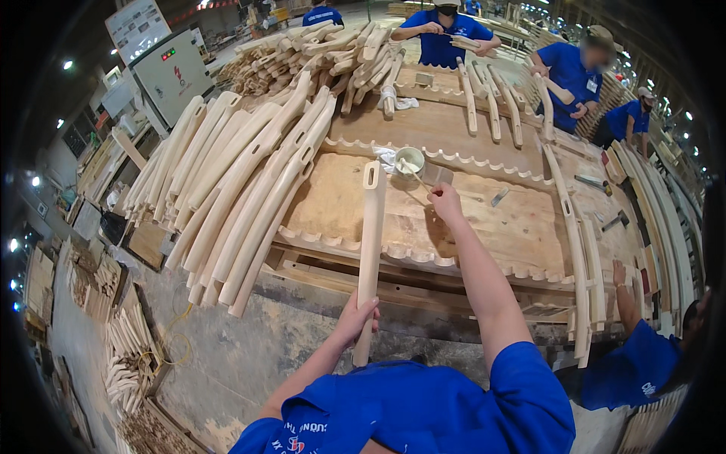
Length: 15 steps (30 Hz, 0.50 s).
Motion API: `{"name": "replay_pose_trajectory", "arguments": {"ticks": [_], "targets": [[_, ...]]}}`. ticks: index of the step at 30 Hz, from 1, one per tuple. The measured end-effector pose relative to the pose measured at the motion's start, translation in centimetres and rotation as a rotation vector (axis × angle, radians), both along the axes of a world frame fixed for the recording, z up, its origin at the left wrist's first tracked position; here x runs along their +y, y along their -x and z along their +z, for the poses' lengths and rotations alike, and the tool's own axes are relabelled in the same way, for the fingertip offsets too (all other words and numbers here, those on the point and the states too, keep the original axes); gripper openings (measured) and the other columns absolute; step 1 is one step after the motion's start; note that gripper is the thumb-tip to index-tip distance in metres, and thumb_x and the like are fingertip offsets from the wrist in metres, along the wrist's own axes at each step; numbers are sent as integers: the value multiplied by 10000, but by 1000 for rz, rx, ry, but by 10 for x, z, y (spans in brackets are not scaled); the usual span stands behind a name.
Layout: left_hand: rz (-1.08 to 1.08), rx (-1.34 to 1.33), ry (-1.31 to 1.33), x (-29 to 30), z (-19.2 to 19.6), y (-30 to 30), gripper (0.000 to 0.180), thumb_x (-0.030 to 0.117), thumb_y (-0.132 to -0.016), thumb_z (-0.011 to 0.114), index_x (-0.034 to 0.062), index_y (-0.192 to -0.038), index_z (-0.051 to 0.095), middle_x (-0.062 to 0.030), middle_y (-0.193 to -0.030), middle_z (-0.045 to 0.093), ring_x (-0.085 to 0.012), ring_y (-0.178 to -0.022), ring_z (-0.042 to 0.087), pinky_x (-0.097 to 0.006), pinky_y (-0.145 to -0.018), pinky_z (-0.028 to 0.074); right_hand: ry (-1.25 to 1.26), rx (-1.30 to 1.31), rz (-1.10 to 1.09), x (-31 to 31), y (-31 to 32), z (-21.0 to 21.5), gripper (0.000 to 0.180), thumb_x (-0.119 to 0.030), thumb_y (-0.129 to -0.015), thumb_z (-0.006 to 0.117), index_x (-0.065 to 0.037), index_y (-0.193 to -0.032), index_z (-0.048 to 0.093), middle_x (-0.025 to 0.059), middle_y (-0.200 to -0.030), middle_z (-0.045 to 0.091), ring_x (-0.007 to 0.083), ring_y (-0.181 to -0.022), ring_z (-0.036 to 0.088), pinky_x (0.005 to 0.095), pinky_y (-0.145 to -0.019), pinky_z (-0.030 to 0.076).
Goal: The person applies glue to the ends of wooden chair legs using a small brush. They repeatedly dip the brush into a container and coat each leg end before placing the pieces aside.
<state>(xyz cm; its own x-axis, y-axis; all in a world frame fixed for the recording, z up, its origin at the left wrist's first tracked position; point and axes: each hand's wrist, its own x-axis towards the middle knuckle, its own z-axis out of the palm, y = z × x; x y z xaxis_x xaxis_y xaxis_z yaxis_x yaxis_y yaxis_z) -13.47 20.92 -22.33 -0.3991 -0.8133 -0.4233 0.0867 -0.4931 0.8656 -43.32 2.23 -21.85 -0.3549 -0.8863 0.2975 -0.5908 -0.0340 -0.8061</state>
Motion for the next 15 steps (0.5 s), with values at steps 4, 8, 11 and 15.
{"name": "replay_pose_trajectory", "arguments": {"ticks": [4, 8, 11, 15], "targets": [[43, -143, 164, 4, -18, -1, 311, 257, -919, 544, 68, -1123, 406, -41, -704, 521, -117, -515, 527, -266, -471, 458, -44, -63, -12, -5, -12, 7, 205, -189, -819, 614, 2, -884, 650, 94, -754, 650, 163, -713, 608, 316, -652, 474], [84, -236, 282, 6, -31, 7, 389, 297, -895, 581, 52, -1154, 427, -31, -700, 546, -105, -511, 524, -259, -480, 457, -66, -209, 20, -12, -1, 12, 154, -149, -810, 638, -4, -859, 628, 77, -754, 635, 148, -670, 584, 306, -632, 474], [93, -223, 331, 5, -32, 10, 351, 266, -906, 566, 46, -1141, 427, -30, -690, 525, -108, -508, 517, -264, -476, 452, -16, -167, -11, -11, 0, 9, 176, -170, -809, 630, -2, -859, 641, 101, -757, 649, 193, -697, 608, 328, -654, 480], [77, -222, 329, 5, -27, 7, 401, 248, -905, 560, 40, -1212, 405, -34, -684, 526, -114, -519, 529, -271, -481, 455, -32, -73, -76, -7, -2, 12, 204, -190, -813, 622, -1, -884, 644, 114, -757, 654, 195, -711, 621, 333, -655, 485]]}}
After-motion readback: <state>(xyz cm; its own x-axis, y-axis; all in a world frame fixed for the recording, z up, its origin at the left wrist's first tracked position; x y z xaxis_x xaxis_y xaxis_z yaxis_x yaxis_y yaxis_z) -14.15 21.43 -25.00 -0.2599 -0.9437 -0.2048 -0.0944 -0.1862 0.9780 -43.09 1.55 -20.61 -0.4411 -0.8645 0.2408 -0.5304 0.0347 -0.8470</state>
